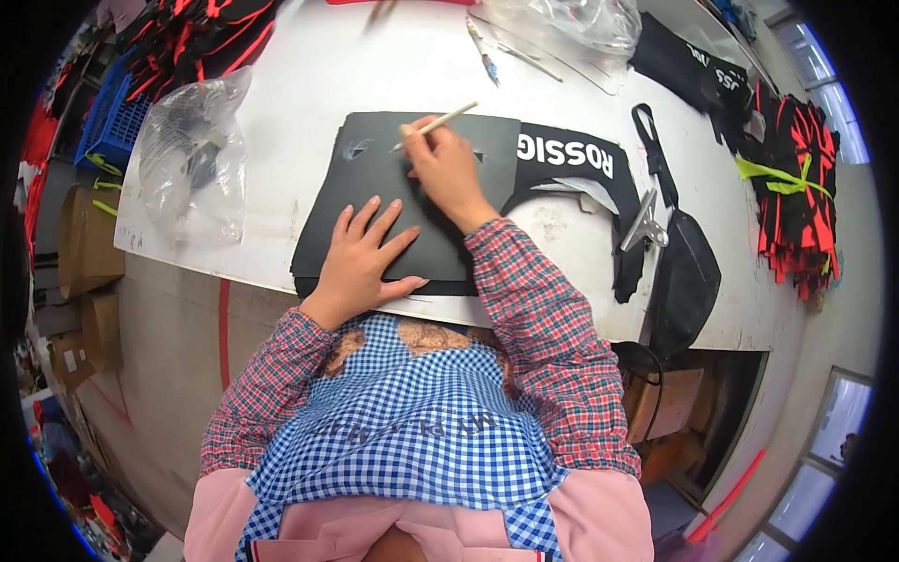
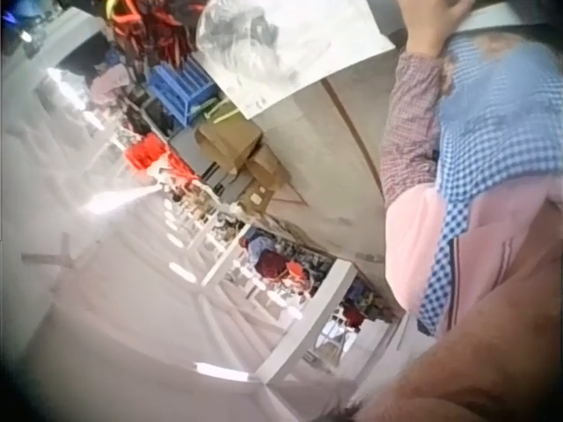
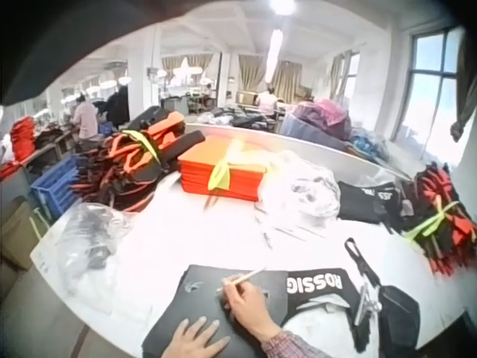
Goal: Marking specific points or tracing on black material panels using a white pen.
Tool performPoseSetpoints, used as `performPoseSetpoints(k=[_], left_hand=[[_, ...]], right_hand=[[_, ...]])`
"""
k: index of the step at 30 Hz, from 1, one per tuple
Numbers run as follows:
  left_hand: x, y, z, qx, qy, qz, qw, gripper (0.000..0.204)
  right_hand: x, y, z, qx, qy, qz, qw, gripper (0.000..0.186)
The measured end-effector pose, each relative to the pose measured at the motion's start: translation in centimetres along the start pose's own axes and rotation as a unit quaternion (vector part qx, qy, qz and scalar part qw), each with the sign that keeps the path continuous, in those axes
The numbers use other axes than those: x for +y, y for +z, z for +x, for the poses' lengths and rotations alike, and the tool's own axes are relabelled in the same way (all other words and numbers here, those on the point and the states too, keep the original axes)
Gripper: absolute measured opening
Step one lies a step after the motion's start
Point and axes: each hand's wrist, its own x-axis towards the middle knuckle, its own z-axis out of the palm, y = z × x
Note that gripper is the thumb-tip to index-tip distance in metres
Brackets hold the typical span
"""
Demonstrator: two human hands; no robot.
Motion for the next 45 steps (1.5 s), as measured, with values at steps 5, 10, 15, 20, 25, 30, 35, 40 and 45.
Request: performPoseSetpoints(k=[5, 10, 15, 20, 25, 30, 35, 40, 45], left_hand=[[-0.1, 0.5, -0.3, 0.003, -0.013, -0.004, 1.000, 0.063], [-0.2, 0.8, -0.4, 0.014, -0.011, -0.014, 1.000, 0.064], [-0.3, 0.8, -0.5, 0.012, -0.011, -0.016, 1.000, 0.066], [-0.3, 0.9, -0.5, 0.006, -0.008, -0.016, 1.000, 0.066], [-0.2, 0.9, -0.5, 0.008, -0.008, -0.016, 1.000, 0.066], [-0.2, 0.7, -0.4, 0.009, -0.002, -0.020, 1.000, 0.065], [-0.1, 0.6, -0.4, 0.007, 0.003, -0.019, 1.000, 0.065], [-0.1, 0.4, -0.4, 0.000, 0.001, -0.013, 1.000, 0.068], [-0.6, -0.3, -0.1, -0.007, 0.024, -0.008, 1.000, 0.067]], right_hand=[[-0.9, 4.5, 1.0, -0.050, -0.061, -0.107, 0.991, 0.030], [-1.1, 5.7, 1.4, -0.049, -0.109, -0.178, 0.977, 0.025], [-0.8, 6.0, 1.5, -0.053, -0.128, -0.203, 0.969, 0.024], [-0.5, 6.0, 1.7, -0.050, -0.130, -0.194, 0.971, 0.024], [-0.3, 6.2, 1.7, -0.030, -0.133, -0.194, 0.971, 0.024], [0.3, 6.3, 1.6, 0.006, -0.145, -0.199, 0.969, 0.023], [0.5, 6.5, 1.2, 0.014, -0.188, -0.239, 0.953, 0.024], [0.6, 6.2, 1.3, -0.006, -0.187, -0.212, 0.959, 0.026], [-0.8, 3.2, 0.1, -0.017, -0.065, -0.093, 0.993, 0.030]])
